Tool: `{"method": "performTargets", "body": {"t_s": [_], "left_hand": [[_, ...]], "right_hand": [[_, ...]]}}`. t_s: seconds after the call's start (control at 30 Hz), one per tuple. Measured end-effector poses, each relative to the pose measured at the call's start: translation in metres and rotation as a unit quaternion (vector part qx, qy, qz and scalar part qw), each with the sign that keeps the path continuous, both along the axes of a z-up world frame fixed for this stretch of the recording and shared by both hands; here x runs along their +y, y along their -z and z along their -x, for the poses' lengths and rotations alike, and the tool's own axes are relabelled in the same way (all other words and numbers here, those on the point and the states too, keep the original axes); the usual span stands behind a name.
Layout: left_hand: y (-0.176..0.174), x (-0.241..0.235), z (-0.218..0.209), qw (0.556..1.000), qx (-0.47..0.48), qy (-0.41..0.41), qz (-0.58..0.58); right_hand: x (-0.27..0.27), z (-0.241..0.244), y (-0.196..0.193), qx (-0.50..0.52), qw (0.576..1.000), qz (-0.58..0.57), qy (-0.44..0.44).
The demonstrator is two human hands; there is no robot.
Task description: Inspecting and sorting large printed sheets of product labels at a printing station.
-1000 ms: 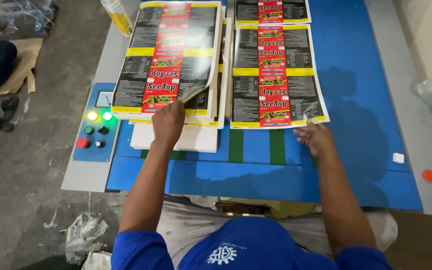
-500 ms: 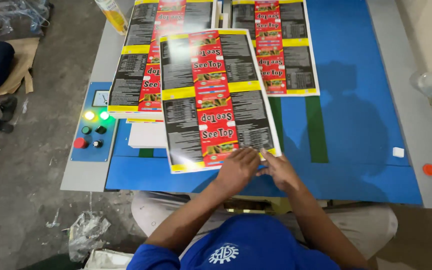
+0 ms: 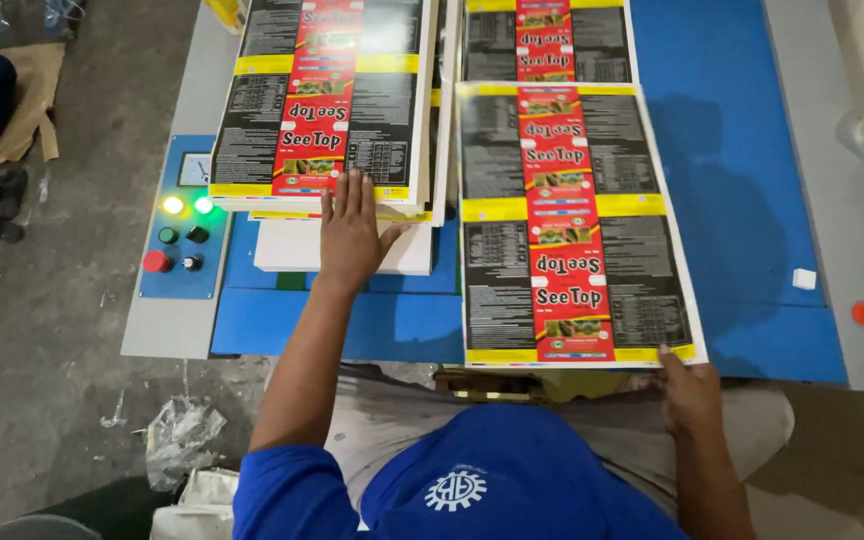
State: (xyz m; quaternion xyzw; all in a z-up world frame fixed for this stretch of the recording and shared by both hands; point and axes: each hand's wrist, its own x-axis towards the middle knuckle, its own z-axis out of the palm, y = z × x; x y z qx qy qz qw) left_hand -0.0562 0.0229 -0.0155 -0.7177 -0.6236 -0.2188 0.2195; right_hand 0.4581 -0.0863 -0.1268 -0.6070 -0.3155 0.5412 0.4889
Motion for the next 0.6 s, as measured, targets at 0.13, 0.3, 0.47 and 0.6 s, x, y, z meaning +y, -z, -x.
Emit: {"method": "performTargets", "body": {"t_s": [0.13,0.3,0.47,0.6], "left_hand": [[0.024,0.004,0.011,0.999,0.003,-0.015,0.04],[0.013,0.003,0.022,0.998,-0.03,0.036,0.04],[0.014,0.007,0.021,0.997,-0.064,0.042,0.013],[0.018,0.01,0.022,0.998,-0.058,0.034,0.015]], "right_hand": [[-0.002,-0.016,0.022,-0.007,1.0,0.003,-0.002],[0.039,-0.005,0.055,-0.03,0.999,0.011,-0.027],[0.104,0.021,0.035,-0.063,0.995,-0.031,-0.072],[0.167,0.03,0.045,-0.025,0.998,-0.016,-0.062]]}}
